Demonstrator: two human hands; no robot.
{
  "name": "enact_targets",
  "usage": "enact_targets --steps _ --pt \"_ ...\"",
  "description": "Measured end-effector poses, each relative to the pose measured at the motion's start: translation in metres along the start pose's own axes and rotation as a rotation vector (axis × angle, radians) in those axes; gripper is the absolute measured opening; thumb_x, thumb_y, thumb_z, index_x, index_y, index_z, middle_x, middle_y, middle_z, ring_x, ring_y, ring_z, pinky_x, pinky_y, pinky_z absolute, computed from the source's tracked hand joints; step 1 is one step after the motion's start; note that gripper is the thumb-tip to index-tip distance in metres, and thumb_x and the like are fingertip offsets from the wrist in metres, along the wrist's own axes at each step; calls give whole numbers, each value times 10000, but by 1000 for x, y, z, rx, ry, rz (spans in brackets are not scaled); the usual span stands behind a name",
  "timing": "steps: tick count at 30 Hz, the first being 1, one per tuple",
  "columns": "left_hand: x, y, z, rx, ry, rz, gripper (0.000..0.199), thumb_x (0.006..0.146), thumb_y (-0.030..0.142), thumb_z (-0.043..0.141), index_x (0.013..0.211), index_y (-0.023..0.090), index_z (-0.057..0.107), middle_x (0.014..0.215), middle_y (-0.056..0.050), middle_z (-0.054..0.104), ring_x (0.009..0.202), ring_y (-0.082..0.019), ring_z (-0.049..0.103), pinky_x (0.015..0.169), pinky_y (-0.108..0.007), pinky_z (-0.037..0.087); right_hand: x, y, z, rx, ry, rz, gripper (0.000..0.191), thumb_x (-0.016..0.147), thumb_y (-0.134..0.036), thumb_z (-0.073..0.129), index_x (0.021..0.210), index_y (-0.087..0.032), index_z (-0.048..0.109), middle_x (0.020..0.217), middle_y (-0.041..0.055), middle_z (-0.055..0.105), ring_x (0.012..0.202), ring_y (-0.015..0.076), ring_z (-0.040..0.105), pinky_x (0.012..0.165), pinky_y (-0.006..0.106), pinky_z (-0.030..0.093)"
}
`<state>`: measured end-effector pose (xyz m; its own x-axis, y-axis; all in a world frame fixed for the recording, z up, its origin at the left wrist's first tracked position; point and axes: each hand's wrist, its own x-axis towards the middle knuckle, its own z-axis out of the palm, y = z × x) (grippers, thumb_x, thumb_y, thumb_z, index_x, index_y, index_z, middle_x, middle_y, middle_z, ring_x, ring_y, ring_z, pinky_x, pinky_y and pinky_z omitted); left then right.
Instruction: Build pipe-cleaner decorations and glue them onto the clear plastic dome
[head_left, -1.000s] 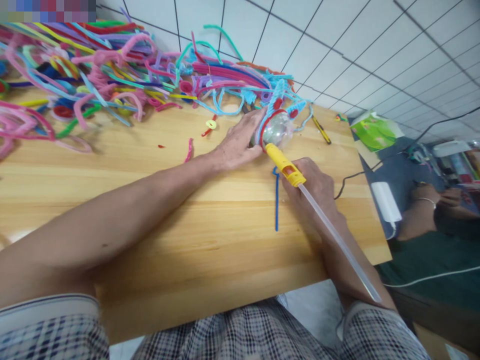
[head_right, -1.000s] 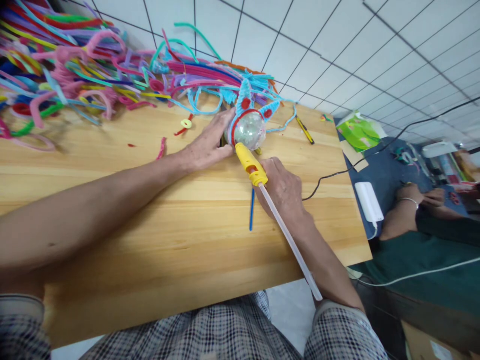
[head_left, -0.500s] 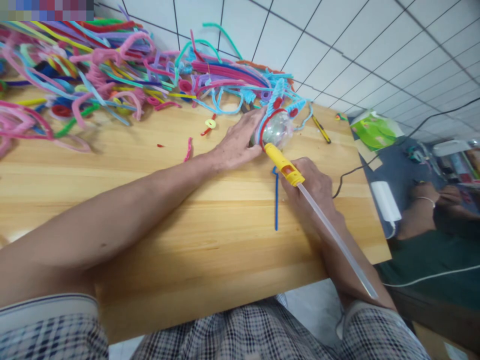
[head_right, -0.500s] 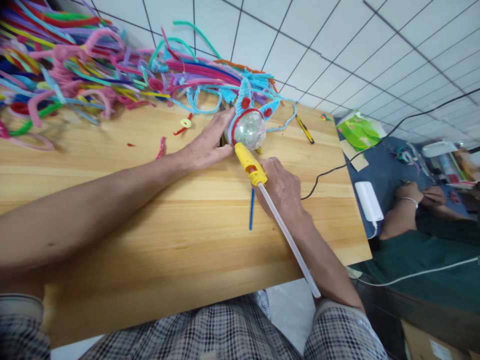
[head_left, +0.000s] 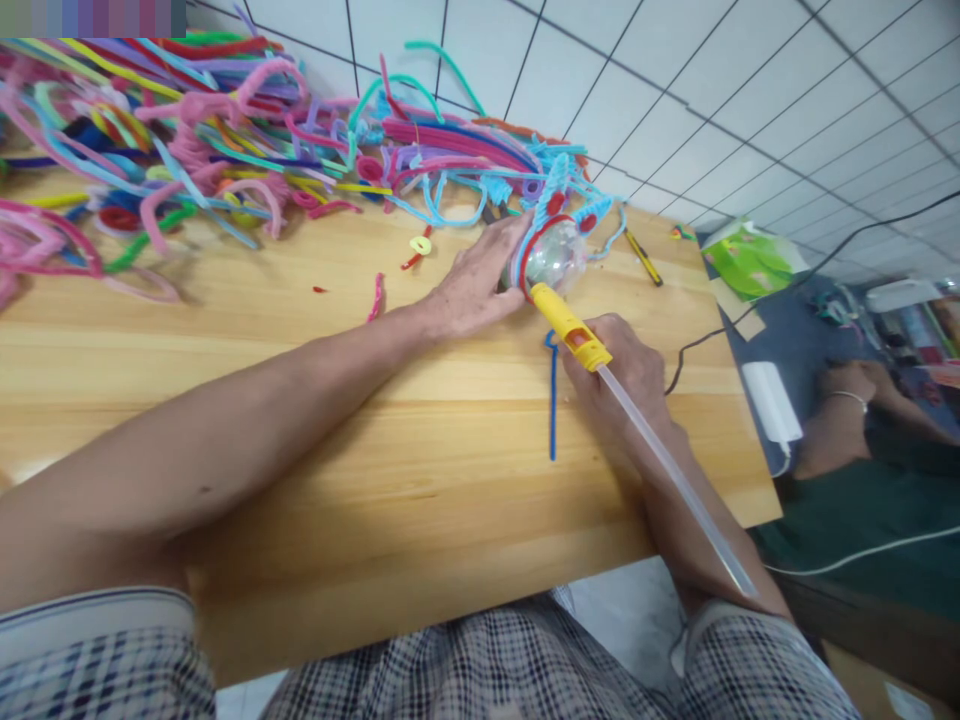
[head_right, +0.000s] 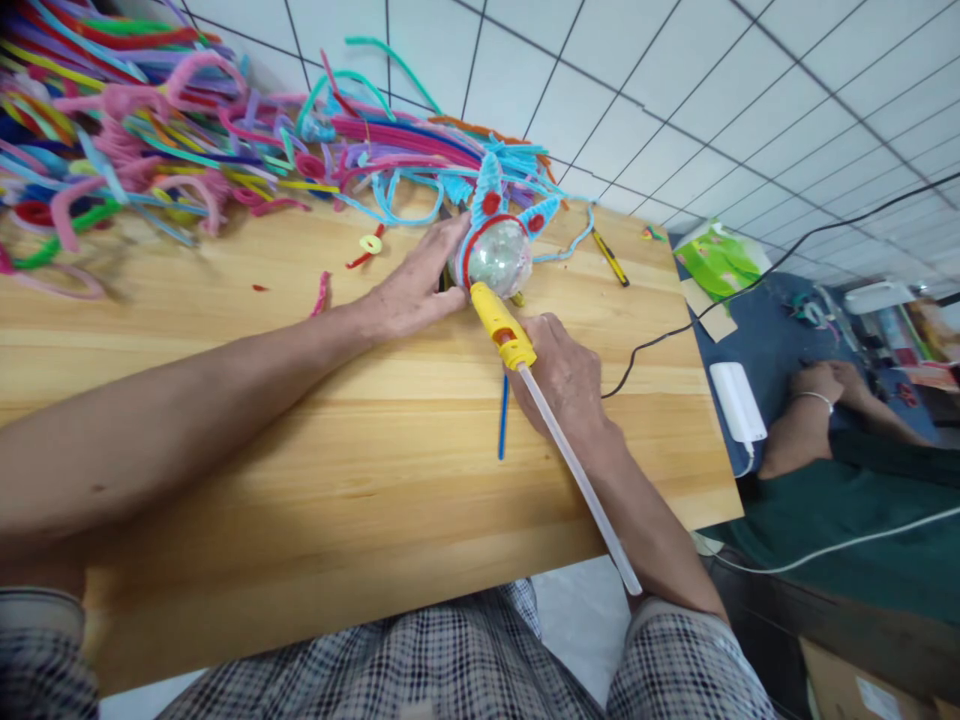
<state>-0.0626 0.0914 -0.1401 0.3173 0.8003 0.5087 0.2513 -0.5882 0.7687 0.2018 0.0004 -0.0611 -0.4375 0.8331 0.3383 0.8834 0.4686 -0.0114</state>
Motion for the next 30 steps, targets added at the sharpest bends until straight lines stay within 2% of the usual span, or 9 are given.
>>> enact_targets --steps 6,11,19,30 --pt "0 2 0 -4 8 0 909 932 479 796 1730 269 413 1852 -158 400 1743 -436 304 1450 -668 198 -2 2 0 -15 -5 -3 271 1078 -467 533 1146 -255 686 1038 115 772 851 285 705 622 366 401" --pt "1 -2 1 2 18 28 917 927 509 798 1722 252 420 1844 -175 403 1737 -441 317 1447 -664 194 -1 3 1 -14 -13 3 315 1087 -506 503 1137 -247 675 1022 106 766 860 286 710 630 354 371" --pt "1 -5 2 6 24 20 902 936 580 787 1709 276 437 1821 -171 441 1736 -445 322 1435 -678 207 -2 3 5 -11 -31 46 333 1086 -533 487 1124 -242 645 1051 118 747 842 272 677 646 358 373" --pt "1 -1 3 -25 48 17 857 920 529 809 1675 287 485 1800 -158 482 1721 -443 348 1427 -683 246 -2 4 6 22 -53 70 387 1092 -595 490 1121 -242 647 1073 132 740 873 298 699 665 382 411"
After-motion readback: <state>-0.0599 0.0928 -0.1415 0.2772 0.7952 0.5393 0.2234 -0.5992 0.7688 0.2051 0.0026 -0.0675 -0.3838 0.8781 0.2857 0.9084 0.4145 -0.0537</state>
